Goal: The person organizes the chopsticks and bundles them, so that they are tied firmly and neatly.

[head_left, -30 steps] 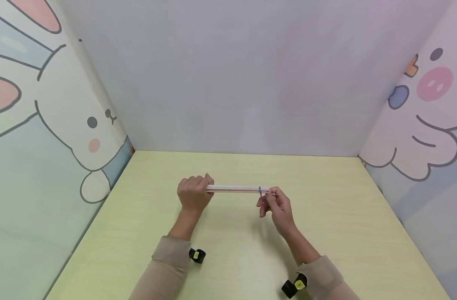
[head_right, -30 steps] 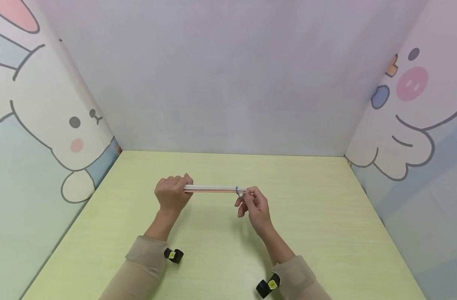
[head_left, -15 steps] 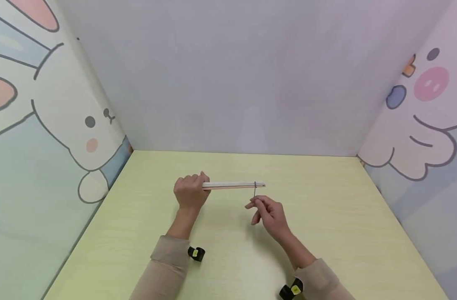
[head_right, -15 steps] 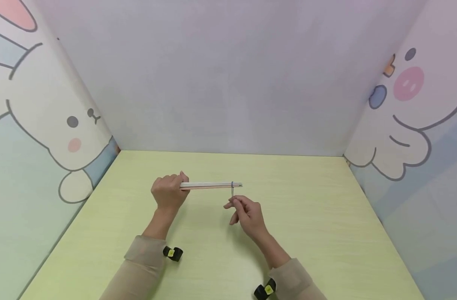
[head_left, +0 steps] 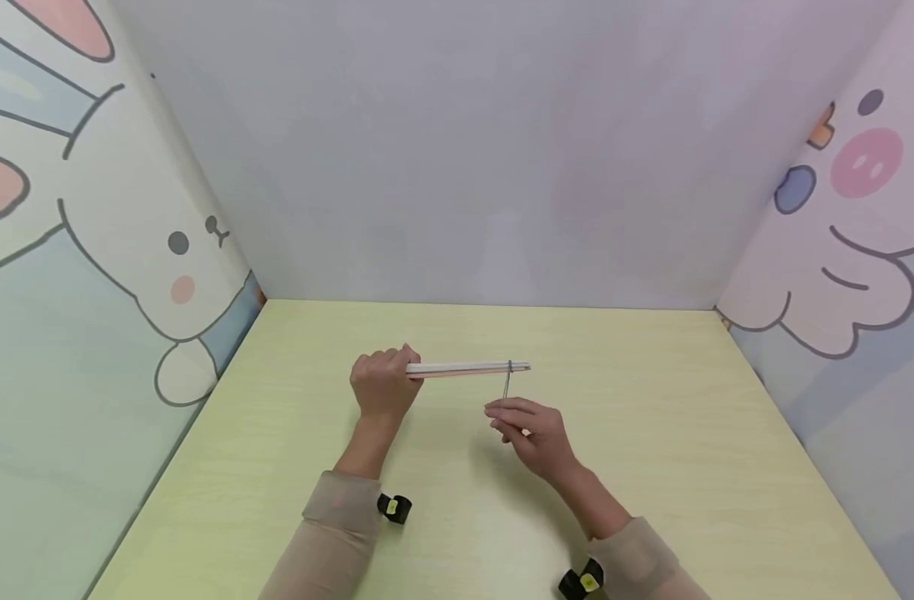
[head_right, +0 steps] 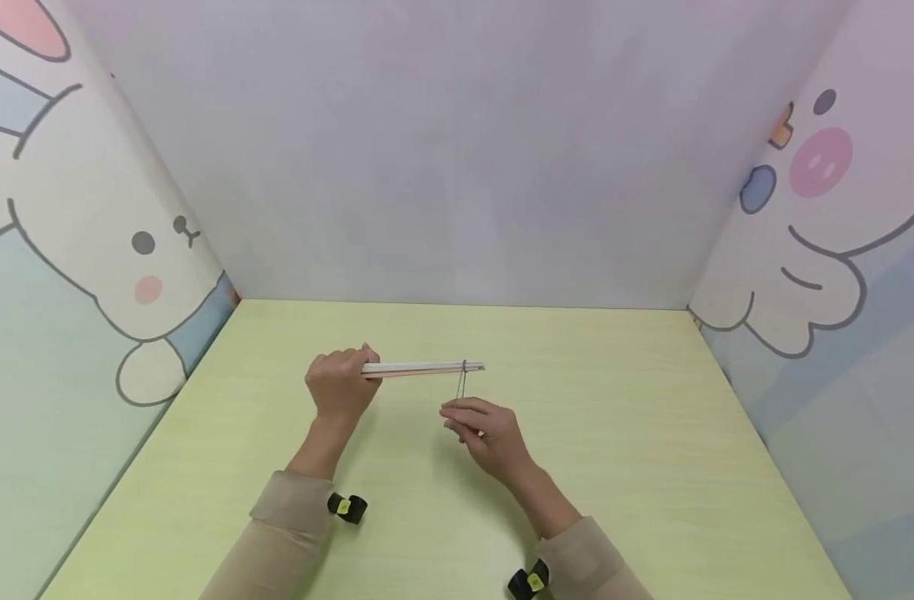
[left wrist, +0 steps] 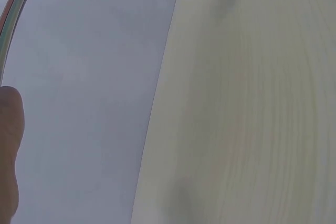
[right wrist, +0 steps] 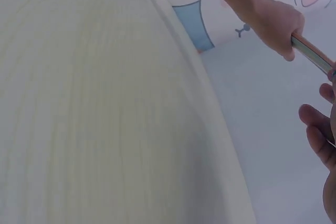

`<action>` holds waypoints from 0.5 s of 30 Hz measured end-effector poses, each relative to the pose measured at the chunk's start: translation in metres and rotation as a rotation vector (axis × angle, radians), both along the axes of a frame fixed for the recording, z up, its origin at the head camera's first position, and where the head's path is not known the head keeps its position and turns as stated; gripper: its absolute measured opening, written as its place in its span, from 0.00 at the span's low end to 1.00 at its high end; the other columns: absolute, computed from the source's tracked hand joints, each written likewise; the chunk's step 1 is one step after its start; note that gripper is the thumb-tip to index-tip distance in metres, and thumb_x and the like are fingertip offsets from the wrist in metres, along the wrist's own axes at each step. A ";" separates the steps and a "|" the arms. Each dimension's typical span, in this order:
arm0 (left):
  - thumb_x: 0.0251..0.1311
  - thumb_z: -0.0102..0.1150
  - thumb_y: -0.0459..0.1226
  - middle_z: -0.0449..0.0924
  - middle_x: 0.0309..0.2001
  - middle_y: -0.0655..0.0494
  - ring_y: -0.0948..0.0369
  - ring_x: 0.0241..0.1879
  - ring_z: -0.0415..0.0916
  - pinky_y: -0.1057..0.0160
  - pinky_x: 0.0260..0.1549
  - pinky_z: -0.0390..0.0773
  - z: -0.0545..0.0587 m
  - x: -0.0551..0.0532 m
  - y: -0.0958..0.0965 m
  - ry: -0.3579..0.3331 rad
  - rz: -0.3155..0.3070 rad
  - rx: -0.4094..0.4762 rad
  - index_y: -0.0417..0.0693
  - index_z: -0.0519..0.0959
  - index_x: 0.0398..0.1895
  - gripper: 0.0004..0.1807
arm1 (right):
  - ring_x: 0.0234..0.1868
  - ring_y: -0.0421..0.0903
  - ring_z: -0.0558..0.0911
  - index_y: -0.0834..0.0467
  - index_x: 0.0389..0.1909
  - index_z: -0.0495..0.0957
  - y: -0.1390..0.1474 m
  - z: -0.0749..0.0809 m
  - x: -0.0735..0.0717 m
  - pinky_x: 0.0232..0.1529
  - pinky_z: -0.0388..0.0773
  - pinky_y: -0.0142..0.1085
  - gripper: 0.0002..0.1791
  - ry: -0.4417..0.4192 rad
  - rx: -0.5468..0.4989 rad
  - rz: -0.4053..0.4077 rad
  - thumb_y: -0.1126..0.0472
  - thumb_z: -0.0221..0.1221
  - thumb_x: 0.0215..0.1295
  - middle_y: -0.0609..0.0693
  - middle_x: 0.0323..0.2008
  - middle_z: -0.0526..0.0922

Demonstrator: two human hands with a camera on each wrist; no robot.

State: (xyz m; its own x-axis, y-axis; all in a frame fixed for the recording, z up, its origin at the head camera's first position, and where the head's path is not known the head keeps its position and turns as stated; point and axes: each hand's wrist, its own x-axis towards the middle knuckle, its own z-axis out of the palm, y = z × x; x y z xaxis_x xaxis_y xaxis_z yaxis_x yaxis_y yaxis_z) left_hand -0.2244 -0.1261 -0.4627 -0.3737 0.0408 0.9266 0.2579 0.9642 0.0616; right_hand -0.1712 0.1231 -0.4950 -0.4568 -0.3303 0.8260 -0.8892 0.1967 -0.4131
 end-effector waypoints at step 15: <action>0.50 0.50 0.32 0.57 0.06 0.58 0.61 0.10 0.46 0.59 0.11 0.54 0.000 0.000 0.002 -0.036 -0.016 0.070 0.50 0.62 0.06 0.18 | 0.21 0.44 0.82 0.65 0.79 0.41 -0.034 -0.003 0.017 0.25 0.78 0.31 0.34 0.002 -0.211 0.002 0.54 0.38 0.82 0.66 0.43 0.82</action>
